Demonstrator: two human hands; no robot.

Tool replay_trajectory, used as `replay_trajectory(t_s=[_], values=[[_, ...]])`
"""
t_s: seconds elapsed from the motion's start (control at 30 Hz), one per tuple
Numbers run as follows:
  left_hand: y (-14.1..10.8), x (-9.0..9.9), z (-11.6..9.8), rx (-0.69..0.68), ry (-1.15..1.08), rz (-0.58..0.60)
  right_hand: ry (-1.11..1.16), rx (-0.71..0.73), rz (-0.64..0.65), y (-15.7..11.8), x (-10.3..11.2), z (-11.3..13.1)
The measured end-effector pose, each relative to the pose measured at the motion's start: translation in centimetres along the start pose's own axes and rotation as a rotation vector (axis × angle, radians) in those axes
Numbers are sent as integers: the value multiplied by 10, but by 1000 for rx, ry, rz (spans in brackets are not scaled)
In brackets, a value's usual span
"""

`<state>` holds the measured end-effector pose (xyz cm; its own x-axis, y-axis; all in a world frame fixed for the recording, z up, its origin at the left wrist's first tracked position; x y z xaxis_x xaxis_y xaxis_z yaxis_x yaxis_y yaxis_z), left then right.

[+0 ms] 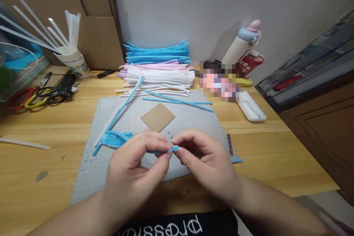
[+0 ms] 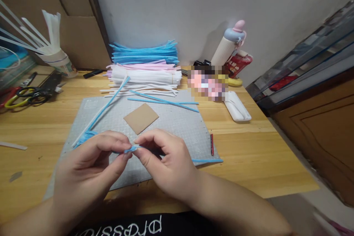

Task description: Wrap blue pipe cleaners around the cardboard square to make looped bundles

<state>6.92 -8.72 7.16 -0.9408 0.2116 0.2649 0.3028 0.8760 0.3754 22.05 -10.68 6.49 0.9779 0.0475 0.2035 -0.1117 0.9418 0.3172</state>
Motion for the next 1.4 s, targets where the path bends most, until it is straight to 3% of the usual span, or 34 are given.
replay_trajectory(t_s=[0.27,0.53,0.97,1.23,1.4], values=[[-2,0,-2,-101,97,-13,-84,110,84,0,0,8],[-2,1,-12,-300,340,-29,-64,42,48,-4,-4,4],[-2,-2,-10,-281,357,-43,85,-50,39,-4,-8,-1],[0,-3,-1,-154,317,21,36,4,-27,-4,-3,-2],[0,0,0,-97,188,24,210,-50,-51,-3,-4,-5]])
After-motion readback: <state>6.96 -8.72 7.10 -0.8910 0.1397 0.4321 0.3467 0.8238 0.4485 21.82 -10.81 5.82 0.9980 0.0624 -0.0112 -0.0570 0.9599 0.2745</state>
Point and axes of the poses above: each hand's wrist, its own y-axis towards the middle knuckle, its own x-axis out of the back of the hand, z = x × y, the point moved 3 cm from there along y, towards the middle knuckle, and after that the axes turned 4 degrees about x, right-handed, at the moved point
